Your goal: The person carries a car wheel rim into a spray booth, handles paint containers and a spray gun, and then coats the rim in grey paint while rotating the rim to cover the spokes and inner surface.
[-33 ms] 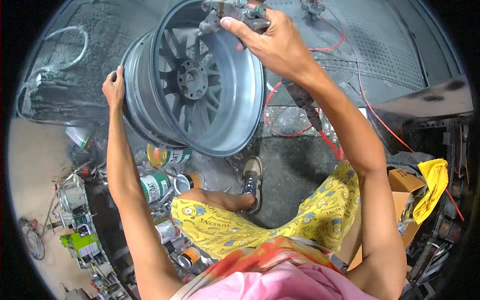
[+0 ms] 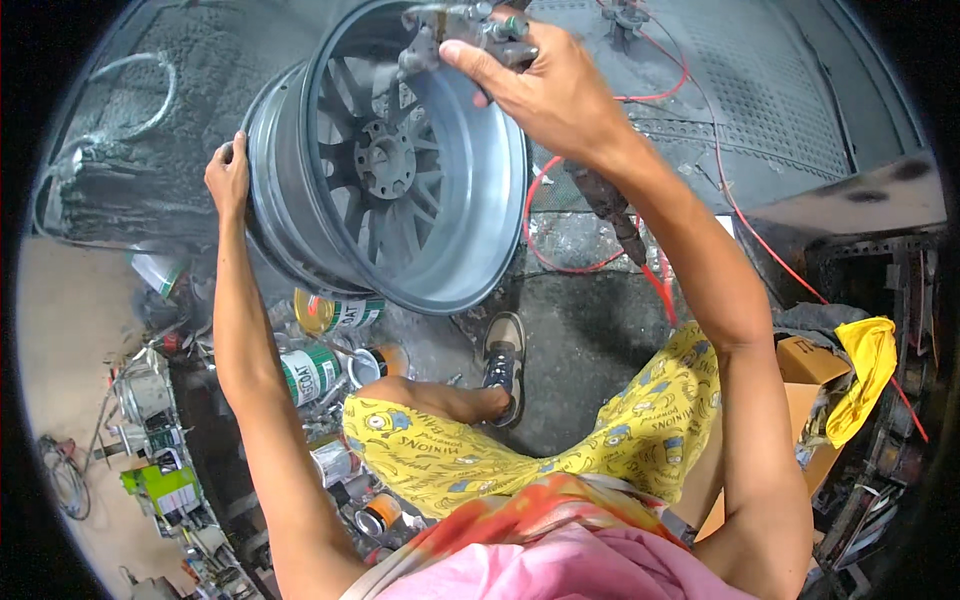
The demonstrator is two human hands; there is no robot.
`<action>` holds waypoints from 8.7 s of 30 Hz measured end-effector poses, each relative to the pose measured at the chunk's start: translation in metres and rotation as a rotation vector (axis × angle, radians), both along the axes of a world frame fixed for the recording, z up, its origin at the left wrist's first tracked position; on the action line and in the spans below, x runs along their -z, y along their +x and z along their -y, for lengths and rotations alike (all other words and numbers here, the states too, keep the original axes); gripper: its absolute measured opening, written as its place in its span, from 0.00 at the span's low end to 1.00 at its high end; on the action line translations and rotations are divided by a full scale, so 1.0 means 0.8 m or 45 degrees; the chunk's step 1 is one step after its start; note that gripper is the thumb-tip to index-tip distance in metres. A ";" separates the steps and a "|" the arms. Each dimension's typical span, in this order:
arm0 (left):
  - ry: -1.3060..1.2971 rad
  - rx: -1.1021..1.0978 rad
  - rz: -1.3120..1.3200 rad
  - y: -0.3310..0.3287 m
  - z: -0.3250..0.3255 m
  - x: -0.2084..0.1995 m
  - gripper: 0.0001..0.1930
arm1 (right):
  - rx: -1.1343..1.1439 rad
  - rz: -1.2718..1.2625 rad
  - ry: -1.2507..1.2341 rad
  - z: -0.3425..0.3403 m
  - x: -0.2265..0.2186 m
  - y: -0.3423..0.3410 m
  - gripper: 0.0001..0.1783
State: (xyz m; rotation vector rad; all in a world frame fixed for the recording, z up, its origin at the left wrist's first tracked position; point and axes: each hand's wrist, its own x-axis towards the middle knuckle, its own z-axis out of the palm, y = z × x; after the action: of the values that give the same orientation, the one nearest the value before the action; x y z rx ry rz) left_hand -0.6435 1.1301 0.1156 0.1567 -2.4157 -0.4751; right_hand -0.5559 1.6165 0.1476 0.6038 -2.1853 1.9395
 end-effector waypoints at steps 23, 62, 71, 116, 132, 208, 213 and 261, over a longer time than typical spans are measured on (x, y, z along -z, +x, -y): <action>0.065 0.029 0.015 0.004 -0.006 -0.002 0.24 | 0.129 -0.208 0.414 -0.034 0.125 -0.006 0.21; -0.015 0.000 0.114 -0.077 -0.014 -0.018 0.38 | -0.402 0.349 0.527 -0.120 0.032 0.105 0.19; -0.023 0.054 0.269 -0.066 0.005 -0.025 0.34 | 0.132 -0.099 0.697 -0.162 0.165 0.089 0.24; -0.299 0.141 0.182 -0.125 -0.127 -0.040 0.32 | 1.090 0.567 0.704 -0.375 0.471 0.125 0.34; -0.280 0.176 0.209 -0.118 -0.133 -0.050 0.33 | 1.314 0.361 1.080 -0.339 0.405 0.162 0.39; 0.541 0.367 0.934 -0.056 -0.158 -0.125 0.08 | 0.273 1.000 1.140 0.302 -0.127 -0.234 0.26; 0.508 0.325 0.988 -0.048 -0.178 -0.134 0.11 | 0.207 0.928 1.235 0.290 -0.128 -0.236 0.25; 1.334 -0.283 1.288 0.048 -0.105 -0.037 0.28 | 0.920 1.000 0.809 -0.056 -0.351 -0.050 0.14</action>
State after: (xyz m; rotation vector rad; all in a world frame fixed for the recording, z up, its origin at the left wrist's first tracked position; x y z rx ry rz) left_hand -0.6049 1.2144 0.1449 1.3658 -2.6744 -1.8495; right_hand -0.5960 1.6610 0.4281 -0.9642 -2.8603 1.1562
